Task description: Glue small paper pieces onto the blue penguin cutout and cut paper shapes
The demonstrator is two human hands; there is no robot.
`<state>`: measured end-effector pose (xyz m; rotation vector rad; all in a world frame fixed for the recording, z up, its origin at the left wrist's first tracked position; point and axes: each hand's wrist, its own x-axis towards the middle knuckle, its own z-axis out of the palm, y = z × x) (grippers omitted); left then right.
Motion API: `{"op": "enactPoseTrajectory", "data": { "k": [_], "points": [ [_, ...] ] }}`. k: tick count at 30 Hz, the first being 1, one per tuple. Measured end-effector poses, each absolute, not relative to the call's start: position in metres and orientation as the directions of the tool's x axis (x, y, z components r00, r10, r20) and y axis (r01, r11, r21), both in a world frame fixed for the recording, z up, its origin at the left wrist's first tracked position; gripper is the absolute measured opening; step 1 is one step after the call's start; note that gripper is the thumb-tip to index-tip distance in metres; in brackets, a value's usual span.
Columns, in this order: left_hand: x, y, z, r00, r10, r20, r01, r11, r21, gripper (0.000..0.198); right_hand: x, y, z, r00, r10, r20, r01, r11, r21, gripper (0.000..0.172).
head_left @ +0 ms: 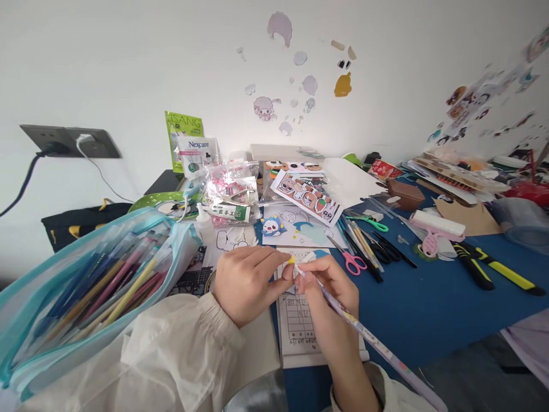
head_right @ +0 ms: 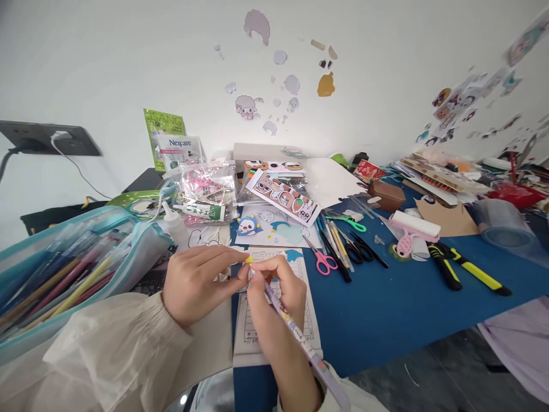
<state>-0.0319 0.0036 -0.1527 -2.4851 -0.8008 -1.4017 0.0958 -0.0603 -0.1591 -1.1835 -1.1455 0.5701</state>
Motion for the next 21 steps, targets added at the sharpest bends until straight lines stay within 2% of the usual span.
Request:
{"op": "enactPoseTrajectory", "data": {
  "k": [14, 21],
  "points": [
    [-0.032, 0.0035, -0.1546, 0.393, 0.398, 0.829, 0.528, -0.836, 0.151, 0.011, 0.0981, -0.0615, -0.1668, 0.347, 0.879, 0.326, 0.099, 0.311, -0.945, 0.012],
    [-0.0291, -0.0014, -0.1511, 0.342, 0.532, 0.775, 0.49, -0.804, 0.337, 0.008, 0.101, -0.0579, -0.1641, 0.383, 0.859, 0.339, -0.013, 0.372, -0.928, 0.013]
  ]
}}
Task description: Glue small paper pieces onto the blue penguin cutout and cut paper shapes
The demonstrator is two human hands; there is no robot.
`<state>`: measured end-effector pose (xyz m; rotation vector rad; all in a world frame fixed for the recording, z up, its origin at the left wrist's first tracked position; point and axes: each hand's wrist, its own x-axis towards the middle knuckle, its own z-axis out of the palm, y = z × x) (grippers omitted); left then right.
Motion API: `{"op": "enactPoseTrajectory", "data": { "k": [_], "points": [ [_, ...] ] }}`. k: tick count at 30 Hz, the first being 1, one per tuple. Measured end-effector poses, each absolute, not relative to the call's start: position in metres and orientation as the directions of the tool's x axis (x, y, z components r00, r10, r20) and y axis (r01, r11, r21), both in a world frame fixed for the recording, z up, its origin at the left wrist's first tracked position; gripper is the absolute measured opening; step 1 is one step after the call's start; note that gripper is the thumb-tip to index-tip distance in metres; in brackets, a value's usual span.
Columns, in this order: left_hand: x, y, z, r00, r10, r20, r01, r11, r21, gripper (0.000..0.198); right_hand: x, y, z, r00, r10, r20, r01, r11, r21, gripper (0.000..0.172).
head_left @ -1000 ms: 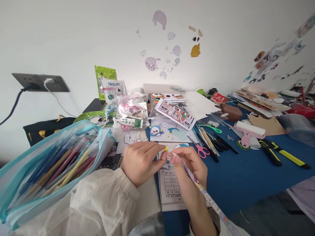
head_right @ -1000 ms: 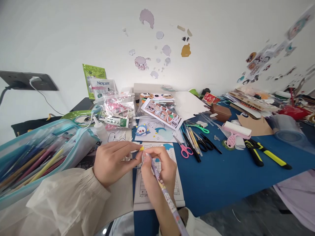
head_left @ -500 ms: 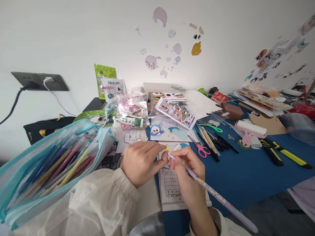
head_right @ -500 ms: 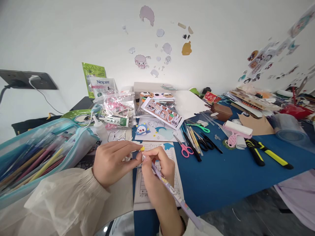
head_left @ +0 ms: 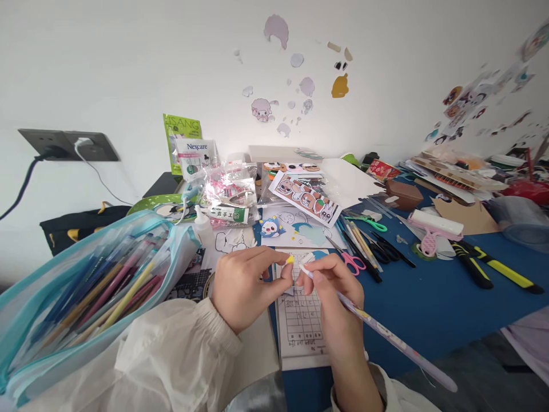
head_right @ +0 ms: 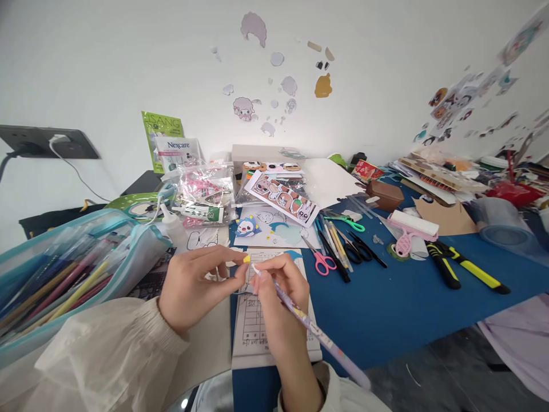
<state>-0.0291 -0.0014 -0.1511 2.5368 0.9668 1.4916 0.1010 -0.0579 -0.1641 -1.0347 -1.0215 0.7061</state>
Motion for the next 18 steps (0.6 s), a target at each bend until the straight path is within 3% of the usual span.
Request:
{"op": "enactPoseTrajectory", "data": {
  "k": [5, 13, 18],
  "points": [
    [-0.028, -0.0088, -0.1457, 0.339, 0.576, 0.743, 0.457, -0.792, 0.405, 0.009, 0.1045, -0.055, -0.1602, 0.384, 0.861, 0.332, -0.078, 0.389, -0.918, 0.022],
    [-0.0295, -0.0096, -0.1465, 0.356, 0.569, 0.741, 0.403, -0.809, 0.428, 0.007, 0.1, -0.06, -0.1591, 0.396, 0.854, 0.336, -0.048, 0.384, -0.922, 0.026],
    [-0.0292, -0.0102, -0.1462, 0.306, 0.669, 0.677, 0.356, -0.74, 0.57, 0.007, 0.0992, -0.0599, -0.1598, 0.365, 0.872, 0.327, -0.099, 0.385, -0.917, 0.028]
  ]
}}
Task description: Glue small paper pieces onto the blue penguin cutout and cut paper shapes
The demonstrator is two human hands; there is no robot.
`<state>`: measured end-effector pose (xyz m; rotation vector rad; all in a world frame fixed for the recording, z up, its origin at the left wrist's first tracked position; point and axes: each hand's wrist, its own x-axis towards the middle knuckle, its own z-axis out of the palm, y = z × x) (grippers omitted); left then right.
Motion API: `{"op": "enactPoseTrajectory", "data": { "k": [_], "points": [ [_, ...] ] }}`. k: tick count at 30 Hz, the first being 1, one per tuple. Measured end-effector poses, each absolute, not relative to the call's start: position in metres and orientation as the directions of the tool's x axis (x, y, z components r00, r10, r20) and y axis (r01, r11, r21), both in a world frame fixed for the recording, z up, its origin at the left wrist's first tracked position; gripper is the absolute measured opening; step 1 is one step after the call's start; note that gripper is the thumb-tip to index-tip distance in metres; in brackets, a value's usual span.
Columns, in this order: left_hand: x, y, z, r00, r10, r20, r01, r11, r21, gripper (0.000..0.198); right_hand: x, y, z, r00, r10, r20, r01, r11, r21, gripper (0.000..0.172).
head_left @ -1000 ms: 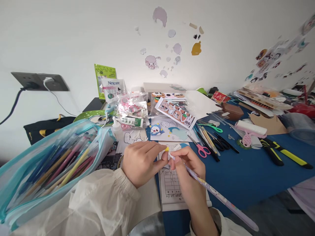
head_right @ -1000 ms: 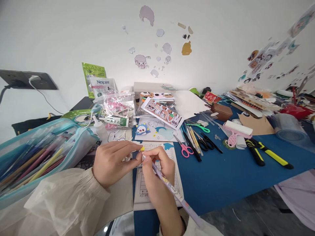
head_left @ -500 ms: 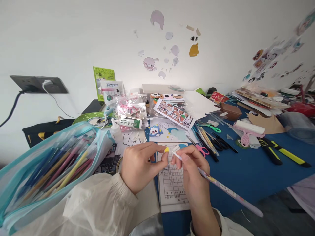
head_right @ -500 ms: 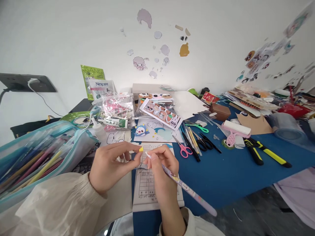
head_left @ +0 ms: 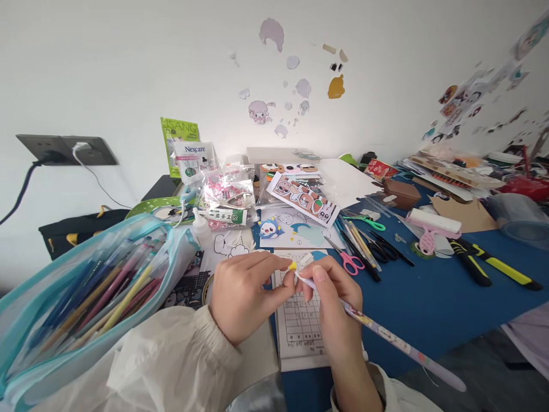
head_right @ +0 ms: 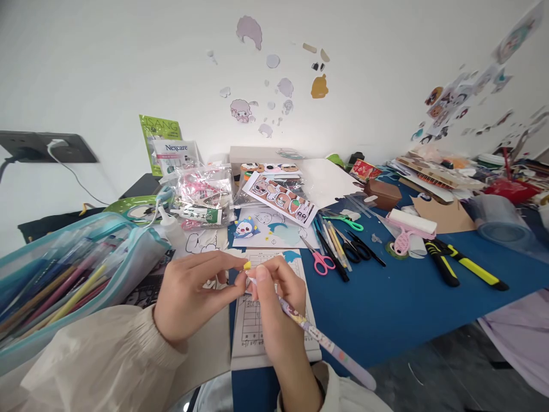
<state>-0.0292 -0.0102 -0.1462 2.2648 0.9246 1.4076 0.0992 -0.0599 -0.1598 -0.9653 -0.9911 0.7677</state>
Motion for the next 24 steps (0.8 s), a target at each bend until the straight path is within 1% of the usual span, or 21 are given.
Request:
{"op": "enactPoseTrajectory", "data": {
  "k": [3, 6, 7, 9, 12, 14, 16, 18, 20, 21, 24],
  "points": [
    [-0.028, -0.011, -0.143, 0.278, 0.789, 0.547, 0.28, -0.612, 0.74, 0.006, 0.102, -0.059, -0.16, 0.372, 0.872, 0.319, -0.17, 0.402, -0.9, 0.032],
    [-0.025, -0.01, -0.139, 0.336, 0.882, 0.332, 0.112, -0.387, 0.915, 0.005, 0.104, -0.059, -0.157, 0.402, 0.866, 0.298, -0.246, 0.416, -0.876, 0.035],
    [-0.023, -0.009, -0.138, 0.382, 0.889, 0.254, 0.048, -0.294, 0.955, 0.008, 0.105, -0.059, -0.154, 0.409, 0.865, 0.29, -0.266, 0.417, -0.869, 0.036],
    [-0.021, -0.01, -0.134, 0.477, 0.871, 0.115, -0.059, -0.099, 0.993, 0.021, 0.104, -0.06, -0.148, 0.415, 0.867, 0.274, -0.309, 0.418, -0.854, 0.035],
    [-0.017, -0.015, -0.129, 0.562, 0.827, -0.032, -0.162, 0.148, 0.976, 0.037, 0.1, -0.061, -0.138, 0.417, 0.866, 0.276, -0.356, 0.435, -0.827, 0.031],
    [-0.015, -0.02, -0.126, 0.585, 0.805, -0.102, -0.218, 0.277, 0.936, 0.04, 0.095, -0.061, -0.133, 0.428, 0.844, 0.323, -0.344, 0.483, -0.806, 0.03],
    [-0.014, -0.026, -0.125, 0.603, 0.783, -0.152, -0.269, 0.38, 0.885, 0.04, 0.089, -0.06, -0.13, 0.457, 0.808, 0.371, -0.312, 0.537, -0.784, 0.034],
    [-0.014, -0.03, -0.125, 0.629, 0.757, -0.179, -0.312, 0.456, 0.834, 0.04, 0.083, -0.059, -0.128, 0.504, 0.775, 0.381, -0.298, 0.57, -0.766, 0.036],
    [-0.014, -0.033, -0.126, 0.655, 0.733, -0.185, -0.346, 0.509, 0.788, 0.038, 0.079, -0.059, -0.127, 0.552, 0.744, 0.375, -0.282, 0.59, -0.756, 0.034],
    [-0.014, -0.034, -0.127, 0.666, 0.723, -0.184, -0.361, 0.528, 0.768, 0.037, 0.077, -0.06, -0.126, 0.572, 0.727, 0.379, -0.262, 0.6, -0.756, 0.034],
    [-0.015, -0.036, -0.129, 0.695, 0.698, -0.172, -0.396, 0.571, 0.719, 0.033, 0.075, -0.061, -0.124, 0.623, 0.67, 0.403, -0.154, 0.61, -0.777, 0.04]
  ]
}}
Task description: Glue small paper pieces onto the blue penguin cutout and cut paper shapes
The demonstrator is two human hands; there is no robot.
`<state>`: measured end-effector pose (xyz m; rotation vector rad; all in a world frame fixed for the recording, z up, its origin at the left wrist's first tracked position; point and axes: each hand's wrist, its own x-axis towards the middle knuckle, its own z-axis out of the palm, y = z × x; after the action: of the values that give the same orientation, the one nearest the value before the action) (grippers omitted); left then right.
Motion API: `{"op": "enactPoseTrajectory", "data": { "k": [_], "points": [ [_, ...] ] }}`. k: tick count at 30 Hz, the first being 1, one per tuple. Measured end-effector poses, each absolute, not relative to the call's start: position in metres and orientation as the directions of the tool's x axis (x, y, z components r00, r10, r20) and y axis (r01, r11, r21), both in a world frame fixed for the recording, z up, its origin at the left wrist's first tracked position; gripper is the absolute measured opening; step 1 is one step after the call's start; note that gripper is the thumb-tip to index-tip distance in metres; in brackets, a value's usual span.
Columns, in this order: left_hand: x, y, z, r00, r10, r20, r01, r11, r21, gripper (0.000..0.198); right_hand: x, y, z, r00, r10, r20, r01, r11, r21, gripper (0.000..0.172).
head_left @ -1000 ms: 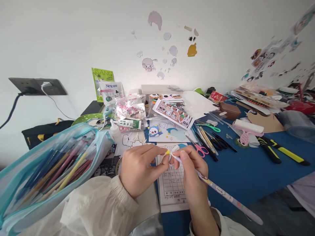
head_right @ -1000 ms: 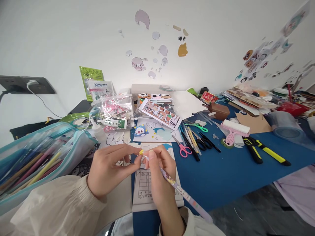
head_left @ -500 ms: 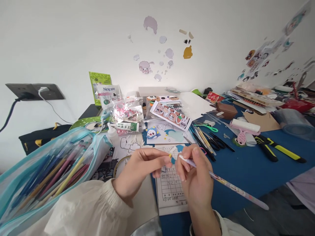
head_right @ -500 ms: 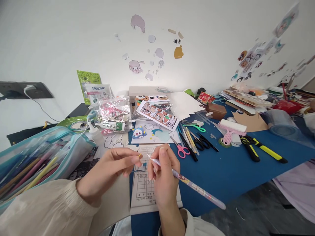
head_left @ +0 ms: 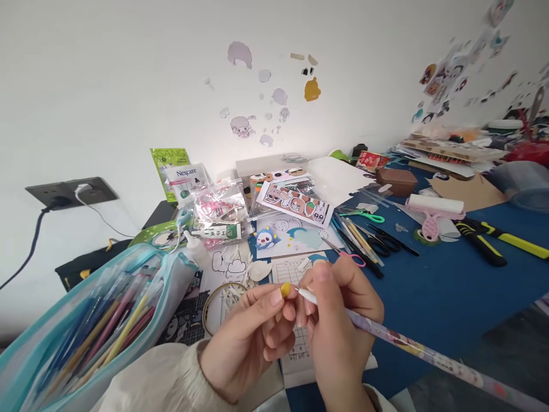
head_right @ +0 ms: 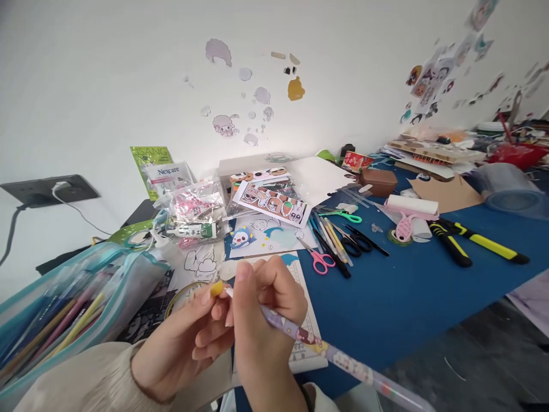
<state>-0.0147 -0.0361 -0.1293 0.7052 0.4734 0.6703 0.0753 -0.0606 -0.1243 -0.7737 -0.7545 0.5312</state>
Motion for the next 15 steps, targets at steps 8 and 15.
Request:
{"op": "enactPoseTrajectory", "data": {
  "k": [8, 15],
  "points": [
    [-0.0153, -0.0348, -0.1312, 0.729, 0.668, -0.15, -0.406, 0.599, 0.69, 0.027, 0.0764, -0.0589, -0.1252, 0.662, 0.588, 0.465, 0.079, 0.562, -0.823, 0.043],
    [-0.0147, -0.0329, -0.1304, 0.72, 0.675, -0.161, -0.398, 0.592, 0.701, 0.026, 0.0775, -0.0588, -0.1297, 0.645, 0.57, 0.508, 0.162, 0.549, -0.82, 0.041]
  ]
}}
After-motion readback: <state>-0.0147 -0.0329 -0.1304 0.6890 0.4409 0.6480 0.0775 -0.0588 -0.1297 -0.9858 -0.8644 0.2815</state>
